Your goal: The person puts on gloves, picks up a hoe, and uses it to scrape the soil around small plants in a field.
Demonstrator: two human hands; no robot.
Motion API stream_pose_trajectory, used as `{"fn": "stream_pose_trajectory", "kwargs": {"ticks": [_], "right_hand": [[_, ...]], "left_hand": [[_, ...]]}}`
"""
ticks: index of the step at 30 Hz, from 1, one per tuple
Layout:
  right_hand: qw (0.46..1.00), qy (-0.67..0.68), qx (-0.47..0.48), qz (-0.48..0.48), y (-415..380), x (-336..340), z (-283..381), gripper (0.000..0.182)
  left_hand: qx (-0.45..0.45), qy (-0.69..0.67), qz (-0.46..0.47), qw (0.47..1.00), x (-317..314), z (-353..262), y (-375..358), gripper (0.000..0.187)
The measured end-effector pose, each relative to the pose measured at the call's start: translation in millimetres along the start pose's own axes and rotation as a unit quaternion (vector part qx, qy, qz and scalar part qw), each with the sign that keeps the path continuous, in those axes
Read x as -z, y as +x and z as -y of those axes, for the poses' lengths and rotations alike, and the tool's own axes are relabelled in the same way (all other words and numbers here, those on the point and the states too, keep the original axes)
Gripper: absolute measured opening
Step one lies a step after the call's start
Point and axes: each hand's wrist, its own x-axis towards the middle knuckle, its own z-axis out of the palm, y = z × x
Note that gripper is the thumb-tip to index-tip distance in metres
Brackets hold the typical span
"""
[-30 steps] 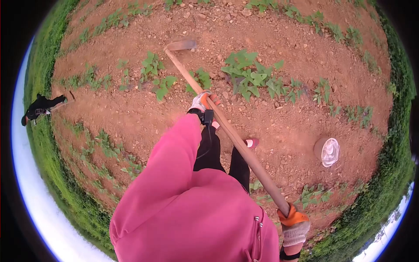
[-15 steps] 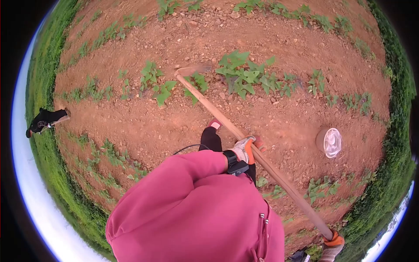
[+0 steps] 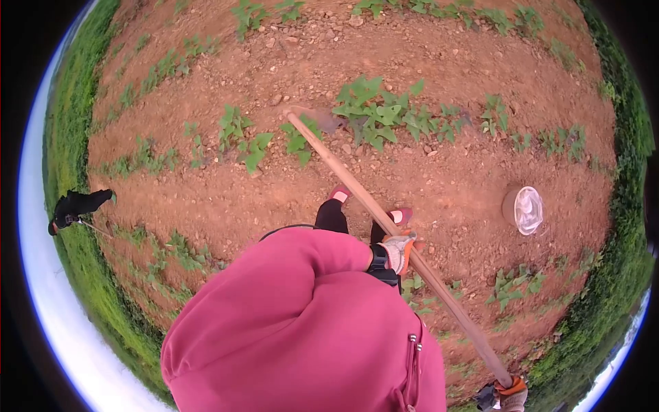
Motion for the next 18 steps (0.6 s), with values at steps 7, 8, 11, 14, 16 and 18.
{"fn": "stream_pose_trajectory", "kwargs": {"ticks": [7, 8, 11, 14, 16, 18], "right_hand": [[0.997, -0.057, 0.054, -0.018, -25, 52, 15, 0.017], [0.995, -0.068, 0.072, -0.026, -15, 49, 29, 0.019], [0.984, -0.136, 0.106, -0.047, 25, 26, 86, 0.031], [0.946, -0.176, 0.179, -0.204, 36, -13, 206, 0.040], [0.951, -0.104, 0.221, -0.190, 40, -27, 286, 0.040], [0.943, -0.045, 0.266, -0.193, 61, -52, 331, 0.039]], "left_hand": [[0.198, -0.030, 0.179, 0.963, 30, 21, 47, 0.027], [0.194, -0.023, 0.178, 0.964, 21, 9, 37, 0.027], [-0.101, 0.085, 0.107, 0.985, 22, -48, 43, 0.022], [-0.036, -0.016, 0.099, 0.994, -7, -156, -12, 0.018], [-0.246, -0.031, 0.015, 0.969, 2, -205, 12, 0.013], [-0.258, -0.021, -0.010, 0.966, -12, -255, -11, 0.014]]}}
